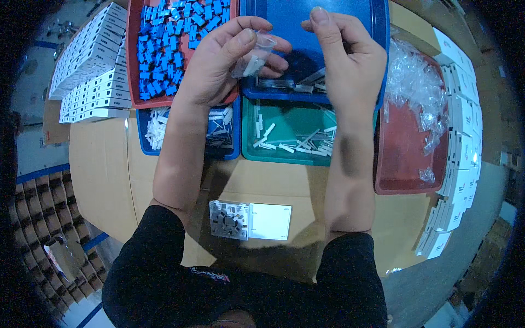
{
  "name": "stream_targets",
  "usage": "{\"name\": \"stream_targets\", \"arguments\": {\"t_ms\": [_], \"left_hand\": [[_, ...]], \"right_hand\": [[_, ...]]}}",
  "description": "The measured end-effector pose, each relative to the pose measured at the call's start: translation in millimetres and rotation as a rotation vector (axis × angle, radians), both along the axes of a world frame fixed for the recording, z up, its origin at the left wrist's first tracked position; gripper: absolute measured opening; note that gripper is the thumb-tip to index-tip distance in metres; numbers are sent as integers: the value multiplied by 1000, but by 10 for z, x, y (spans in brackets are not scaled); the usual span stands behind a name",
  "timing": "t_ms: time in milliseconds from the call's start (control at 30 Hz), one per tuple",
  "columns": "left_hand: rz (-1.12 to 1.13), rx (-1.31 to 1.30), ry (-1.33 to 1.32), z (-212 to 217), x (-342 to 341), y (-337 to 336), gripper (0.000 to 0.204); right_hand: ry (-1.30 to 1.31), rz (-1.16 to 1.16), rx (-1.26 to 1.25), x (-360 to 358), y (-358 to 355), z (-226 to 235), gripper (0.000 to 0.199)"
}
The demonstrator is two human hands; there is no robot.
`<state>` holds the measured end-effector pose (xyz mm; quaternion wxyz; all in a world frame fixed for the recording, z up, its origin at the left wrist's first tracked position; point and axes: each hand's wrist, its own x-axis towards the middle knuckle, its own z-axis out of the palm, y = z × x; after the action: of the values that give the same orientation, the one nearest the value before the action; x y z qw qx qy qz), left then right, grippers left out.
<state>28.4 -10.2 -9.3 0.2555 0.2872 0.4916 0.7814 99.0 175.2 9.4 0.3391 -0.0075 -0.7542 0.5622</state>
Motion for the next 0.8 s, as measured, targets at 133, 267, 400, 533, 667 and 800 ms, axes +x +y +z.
{"name": "stream_targets", "arguments": {"t_ms": [133, 267, 400, 533, 667, 800], "left_hand": [[-8, -1, 17, -19, -15, 7, 40], [-22, 24, 7, -38, -23, 10, 42], [-18, 22, 30, -29, -28, -5, 43], [-21, 26, 12, -35, -25, -2, 42], [-18, 24, 21, -47, -30, 2, 42], [-10, 12, 21, -40, -26, 2, 42]], "right_hand": [[-244, 34, 160, 58, 273, 17, 24], [-442, 392, 593, 107, 228, 13, 25], [-463, 447, 750, 132, 48, -46, 35], [-465, 430, 824, 130, 51, -103, 41], [-474, 472, 794, 88, 68, -98, 38], [-487, 599, 668, 59, 65, -77, 33]]}}
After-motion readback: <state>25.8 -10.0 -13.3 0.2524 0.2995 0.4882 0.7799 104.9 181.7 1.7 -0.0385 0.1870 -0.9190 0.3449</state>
